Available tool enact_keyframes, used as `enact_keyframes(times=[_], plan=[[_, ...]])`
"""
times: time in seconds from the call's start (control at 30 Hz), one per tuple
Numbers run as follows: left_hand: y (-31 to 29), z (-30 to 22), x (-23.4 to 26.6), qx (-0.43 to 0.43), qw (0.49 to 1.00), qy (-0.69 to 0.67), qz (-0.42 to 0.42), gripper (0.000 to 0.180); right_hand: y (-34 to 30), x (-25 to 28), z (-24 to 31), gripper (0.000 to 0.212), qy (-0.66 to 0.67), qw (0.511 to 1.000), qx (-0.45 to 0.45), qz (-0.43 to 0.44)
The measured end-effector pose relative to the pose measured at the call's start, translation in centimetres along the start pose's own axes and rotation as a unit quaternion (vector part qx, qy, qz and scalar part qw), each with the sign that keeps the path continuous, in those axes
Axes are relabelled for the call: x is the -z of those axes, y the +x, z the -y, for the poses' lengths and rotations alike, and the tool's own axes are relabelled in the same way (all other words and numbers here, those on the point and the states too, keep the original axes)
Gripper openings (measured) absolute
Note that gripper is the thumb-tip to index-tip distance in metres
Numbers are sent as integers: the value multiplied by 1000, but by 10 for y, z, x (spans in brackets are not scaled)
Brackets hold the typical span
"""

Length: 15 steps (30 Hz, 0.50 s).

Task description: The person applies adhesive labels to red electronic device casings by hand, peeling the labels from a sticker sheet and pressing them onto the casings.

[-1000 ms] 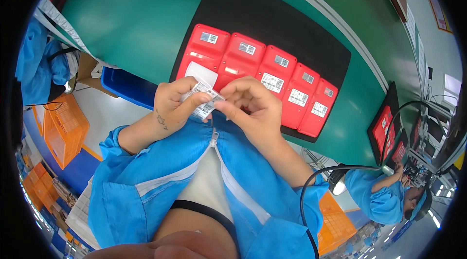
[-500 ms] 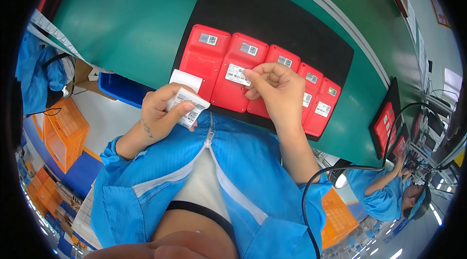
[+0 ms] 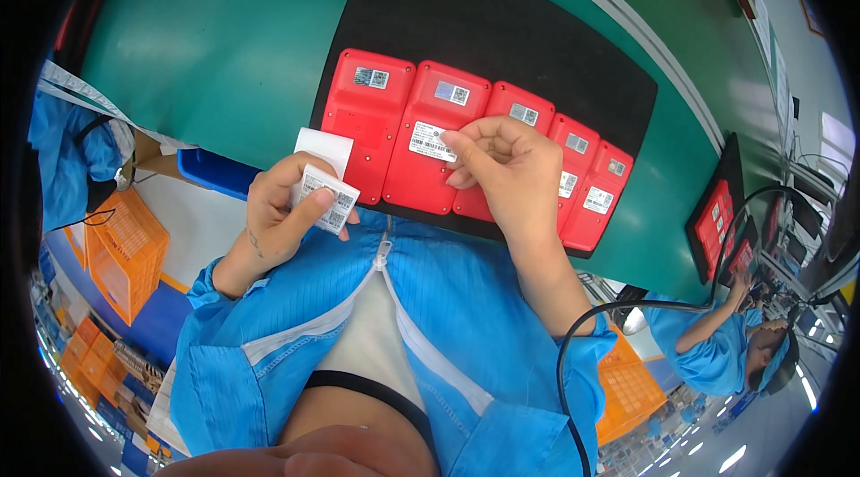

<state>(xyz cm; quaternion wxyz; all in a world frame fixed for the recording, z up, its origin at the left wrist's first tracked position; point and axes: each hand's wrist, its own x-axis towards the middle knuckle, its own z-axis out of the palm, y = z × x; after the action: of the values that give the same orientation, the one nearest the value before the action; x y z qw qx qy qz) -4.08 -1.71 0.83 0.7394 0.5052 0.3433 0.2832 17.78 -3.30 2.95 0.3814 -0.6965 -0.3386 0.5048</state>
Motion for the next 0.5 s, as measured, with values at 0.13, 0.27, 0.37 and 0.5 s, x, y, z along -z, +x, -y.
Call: enact_keyframes(times=[0.13, 0.27, 0.37, 0.5], plan=[[1, 2, 2, -17, 1000, -13, 13, 15, 1, -3, 3, 12, -75, 997, 14, -15], [-1, 2, 4, -29, 998, 63, -6, 13, 1, -9, 10, 23, -445, 886, 98, -87], [-3, 6, 6, -86, 989, 118, -27, 11, -4, -14, 12, 27, -397, 910, 120, -28], [-4, 14, 3, -62, 995, 54, -55, 11, -26, -41, -1, 17, 104, 972, 97, 189]])
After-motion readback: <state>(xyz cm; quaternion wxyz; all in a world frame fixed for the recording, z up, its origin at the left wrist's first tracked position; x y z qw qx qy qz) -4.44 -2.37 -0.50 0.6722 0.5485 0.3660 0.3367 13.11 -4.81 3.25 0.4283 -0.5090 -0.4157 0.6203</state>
